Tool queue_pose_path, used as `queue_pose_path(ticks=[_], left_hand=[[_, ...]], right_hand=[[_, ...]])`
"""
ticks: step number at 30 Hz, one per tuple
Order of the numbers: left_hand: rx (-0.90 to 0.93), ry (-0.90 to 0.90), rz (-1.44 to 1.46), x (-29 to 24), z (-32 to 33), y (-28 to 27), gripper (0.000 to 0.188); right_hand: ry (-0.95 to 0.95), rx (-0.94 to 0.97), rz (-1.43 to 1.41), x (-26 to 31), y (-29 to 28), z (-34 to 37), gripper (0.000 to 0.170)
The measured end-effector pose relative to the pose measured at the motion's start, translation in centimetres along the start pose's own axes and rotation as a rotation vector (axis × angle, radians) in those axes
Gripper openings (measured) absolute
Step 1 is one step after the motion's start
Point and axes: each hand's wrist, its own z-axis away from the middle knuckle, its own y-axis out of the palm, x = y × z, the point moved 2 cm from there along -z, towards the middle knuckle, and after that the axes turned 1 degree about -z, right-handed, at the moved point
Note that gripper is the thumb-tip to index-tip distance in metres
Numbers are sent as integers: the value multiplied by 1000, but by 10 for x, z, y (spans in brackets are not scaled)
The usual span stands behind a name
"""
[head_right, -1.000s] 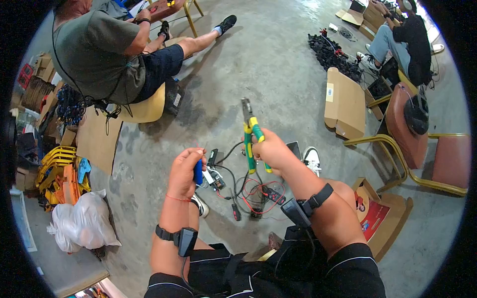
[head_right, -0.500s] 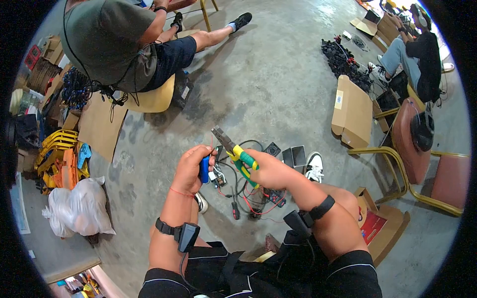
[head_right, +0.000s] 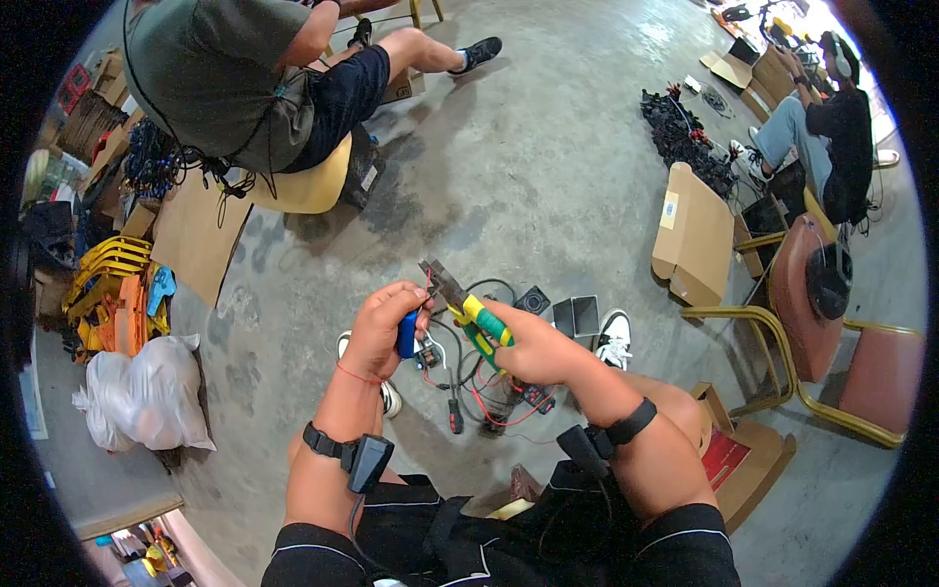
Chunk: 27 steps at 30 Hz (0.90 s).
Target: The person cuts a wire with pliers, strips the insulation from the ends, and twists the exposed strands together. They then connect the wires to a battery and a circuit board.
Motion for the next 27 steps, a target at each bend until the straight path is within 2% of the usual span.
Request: queue_pose_path(ticks=[6,8,18,20,27], left_hand=[[-6,-27,35,-1,1,4,15],[11,-40,38,0,1,4,16],[39,-43,12,0,2,3,20],[41,-47,7,1,2,1,21],[34,-50,7,1,1,1,21]], right_hand=[[-16,27,24,-5,1,0,65],[-142,28,63,-11,2,-2,68],[-89,-1,101,1,3,2,68],[-176,-18,147,-3,3,0,69],[-165,-59,247,-6,4,-2,71]])
